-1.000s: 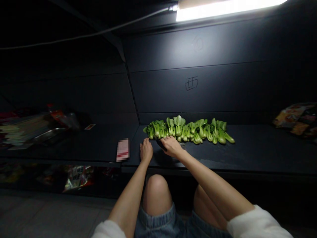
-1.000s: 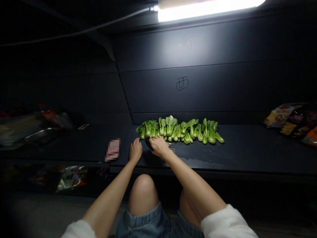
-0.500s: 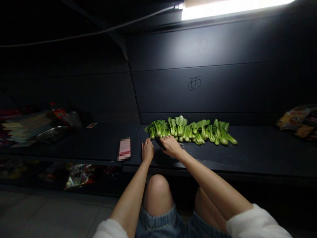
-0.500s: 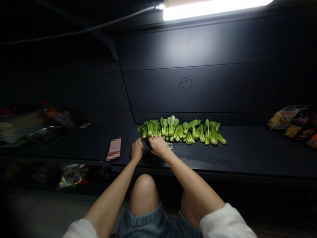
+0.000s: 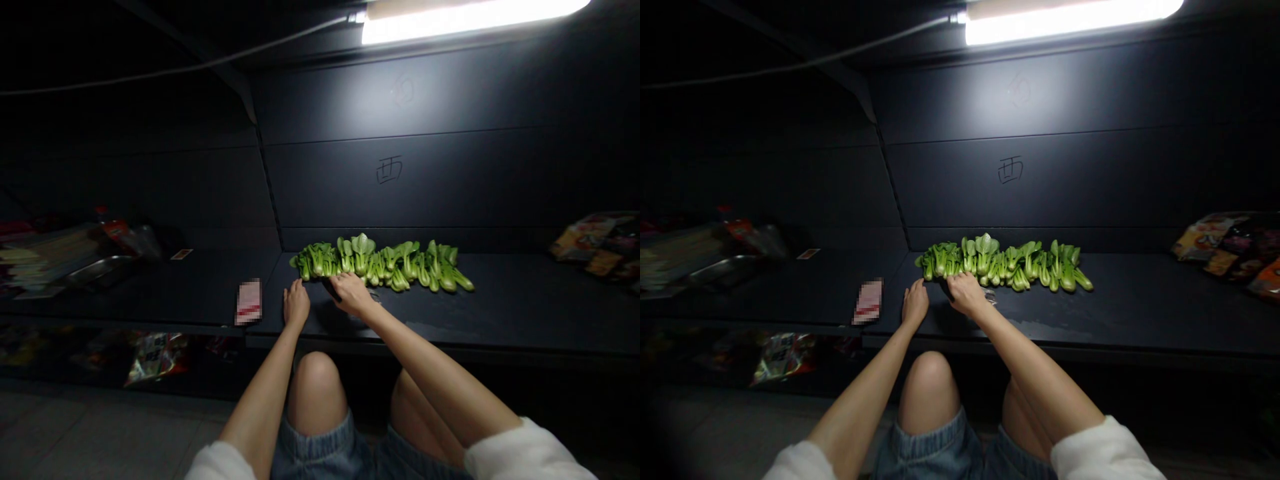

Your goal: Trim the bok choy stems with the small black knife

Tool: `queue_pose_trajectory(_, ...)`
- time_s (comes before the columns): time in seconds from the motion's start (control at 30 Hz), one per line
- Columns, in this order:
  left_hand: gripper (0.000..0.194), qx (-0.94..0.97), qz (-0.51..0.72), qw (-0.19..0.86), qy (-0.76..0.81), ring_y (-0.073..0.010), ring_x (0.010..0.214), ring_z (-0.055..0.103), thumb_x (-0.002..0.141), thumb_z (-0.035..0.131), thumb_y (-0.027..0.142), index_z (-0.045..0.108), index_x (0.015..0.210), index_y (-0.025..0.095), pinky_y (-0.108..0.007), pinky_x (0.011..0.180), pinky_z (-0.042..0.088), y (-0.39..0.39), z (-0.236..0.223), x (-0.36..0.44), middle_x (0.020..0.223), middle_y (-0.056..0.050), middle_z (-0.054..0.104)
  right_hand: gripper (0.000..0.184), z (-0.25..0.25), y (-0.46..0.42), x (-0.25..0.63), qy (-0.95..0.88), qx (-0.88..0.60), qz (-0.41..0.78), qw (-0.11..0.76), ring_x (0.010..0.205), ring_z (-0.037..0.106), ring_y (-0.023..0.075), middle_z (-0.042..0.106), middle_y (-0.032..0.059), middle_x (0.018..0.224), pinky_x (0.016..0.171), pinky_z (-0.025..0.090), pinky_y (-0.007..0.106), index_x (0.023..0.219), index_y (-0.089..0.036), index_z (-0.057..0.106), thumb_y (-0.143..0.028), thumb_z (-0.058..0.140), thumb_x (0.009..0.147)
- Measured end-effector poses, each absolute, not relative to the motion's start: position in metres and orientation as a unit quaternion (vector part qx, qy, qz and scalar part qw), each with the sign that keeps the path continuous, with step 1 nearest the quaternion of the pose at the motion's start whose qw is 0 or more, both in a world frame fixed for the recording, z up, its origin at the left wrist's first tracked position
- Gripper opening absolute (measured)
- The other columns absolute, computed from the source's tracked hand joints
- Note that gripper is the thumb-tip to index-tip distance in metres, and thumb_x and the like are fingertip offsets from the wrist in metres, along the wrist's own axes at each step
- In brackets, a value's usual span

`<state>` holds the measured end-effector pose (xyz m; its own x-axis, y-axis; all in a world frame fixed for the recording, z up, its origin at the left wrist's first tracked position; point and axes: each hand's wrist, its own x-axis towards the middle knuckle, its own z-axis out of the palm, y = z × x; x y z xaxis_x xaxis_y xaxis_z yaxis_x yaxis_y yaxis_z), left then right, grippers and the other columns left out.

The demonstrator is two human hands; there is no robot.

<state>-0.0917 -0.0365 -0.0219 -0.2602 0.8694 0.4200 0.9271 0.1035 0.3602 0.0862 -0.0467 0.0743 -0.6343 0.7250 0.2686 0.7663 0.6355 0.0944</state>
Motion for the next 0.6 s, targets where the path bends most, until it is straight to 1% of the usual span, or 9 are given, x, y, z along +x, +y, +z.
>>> queue_pose_trajectory(0.13,0.044,-0.609,-0.285,0.052,-0.738,-0.0243,0.126,0.054,0.095,0.027,0.015,0.052,0.131,0.01,-0.045,0.111,0.036,-0.037,-0.022,-0.092,0.134,-0.017,0.058,0.023,0.074,-0.046,0.096,-0.892,-0.43,-0.102,0.096,0.098,0.06,0.0255,0.068,0.0147,0.102,0.085,0.037,0.032,0.105,-0.012,0.059,-0.024,0.051,0.087)
queue_pose_trajectory(0.37,0.045,-0.614,-0.284,0.06,-0.734,-0.0243,0.124,0.055,0.094,0.027,0.016,0.053,0.131,0.01,-0.046,0.11,0.037,-0.038,-0.021,-0.092,0.133,-0.018,0.058,0.028,0.077,-0.047,0.107,-0.879,-0.45,-0.099,0.124,0.098,0.06,0.0248,0.068,0.0146,0.102,0.083,0.035,0.032,0.107,-0.013,0.059,-0.031,0.042,0.095)
queue_pose_trajectory(0.5,0.045,-0.612,-0.28,0.06,-0.737,-0.0246,0.125,0.055,0.094,0.028,0.015,0.053,0.131,0.011,-0.046,0.111,0.036,-0.038,-0.02,-0.092,0.134,-0.017,0.058,0.03,0.077,-0.047,0.117,-0.864,-0.476,-0.086,0.139,0.096,0.06,0.0232,0.069,0.0138,0.099,0.081,0.034,0.03,0.104,-0.013,0.06,-0.032,0.038,0.097)
queue_pose_trajectory(0.6,0.044,-0.616,-0.271,0.058,-0.737,-0.0252,0.126,0.054,0.094,0.029,0.015,0.053,0.131,0.011,-0.047,0.111,0.036,-0.037,-0.019,-0.092,0.134,-0.017,0.058,0.029,0.077,-0.048,0.125,-0.86,-0.487,-0.079,0.133,0.096,0.059,0.0225,0.069,0.0135,0.099,0.08,0.033,0.029,0.103,-0.013,0.06,-0.031,0.039,0.097)
